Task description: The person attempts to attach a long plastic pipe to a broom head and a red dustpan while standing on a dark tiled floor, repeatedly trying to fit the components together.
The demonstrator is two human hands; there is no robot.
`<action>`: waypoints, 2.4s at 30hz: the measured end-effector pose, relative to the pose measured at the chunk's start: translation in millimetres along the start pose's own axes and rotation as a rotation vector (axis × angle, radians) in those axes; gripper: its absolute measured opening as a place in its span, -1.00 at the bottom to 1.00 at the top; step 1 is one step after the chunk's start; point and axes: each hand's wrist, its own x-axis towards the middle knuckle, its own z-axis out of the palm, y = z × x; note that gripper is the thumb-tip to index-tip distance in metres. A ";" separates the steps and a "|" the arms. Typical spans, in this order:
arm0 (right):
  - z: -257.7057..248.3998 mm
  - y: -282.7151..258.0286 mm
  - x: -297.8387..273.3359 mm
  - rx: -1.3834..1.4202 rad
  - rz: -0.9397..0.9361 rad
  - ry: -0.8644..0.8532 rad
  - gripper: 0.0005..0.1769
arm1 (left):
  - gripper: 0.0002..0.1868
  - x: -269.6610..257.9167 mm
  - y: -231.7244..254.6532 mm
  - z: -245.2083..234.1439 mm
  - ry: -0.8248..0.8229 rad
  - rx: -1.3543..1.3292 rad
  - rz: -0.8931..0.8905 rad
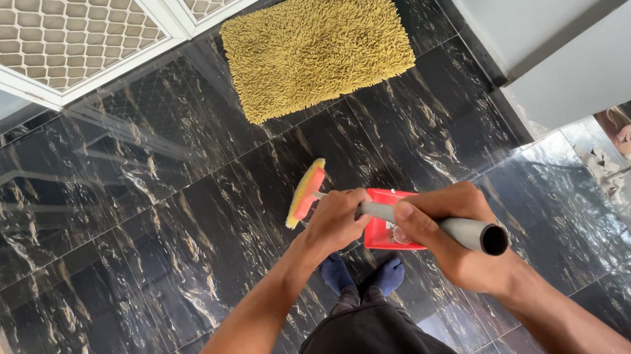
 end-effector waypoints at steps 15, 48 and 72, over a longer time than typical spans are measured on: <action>49.9 49.5 48.1 0.269 -0.182 -0.098 -0.61 | -0.89 14.9 -113.7 -14.9 0.199 0.250 -0.053; 44.6 67.3 101.4 0.734 -0.050 -0.074 -0.42 | -0.65 -48.3 -52.1 20.0 0.311 0.063 -0.225; -16.7 18.2 100.5 0.438 -0.534 -0.234 -0.75 | -0.88 47.9 -41.4 -62.8 0.201 0.215 -0.110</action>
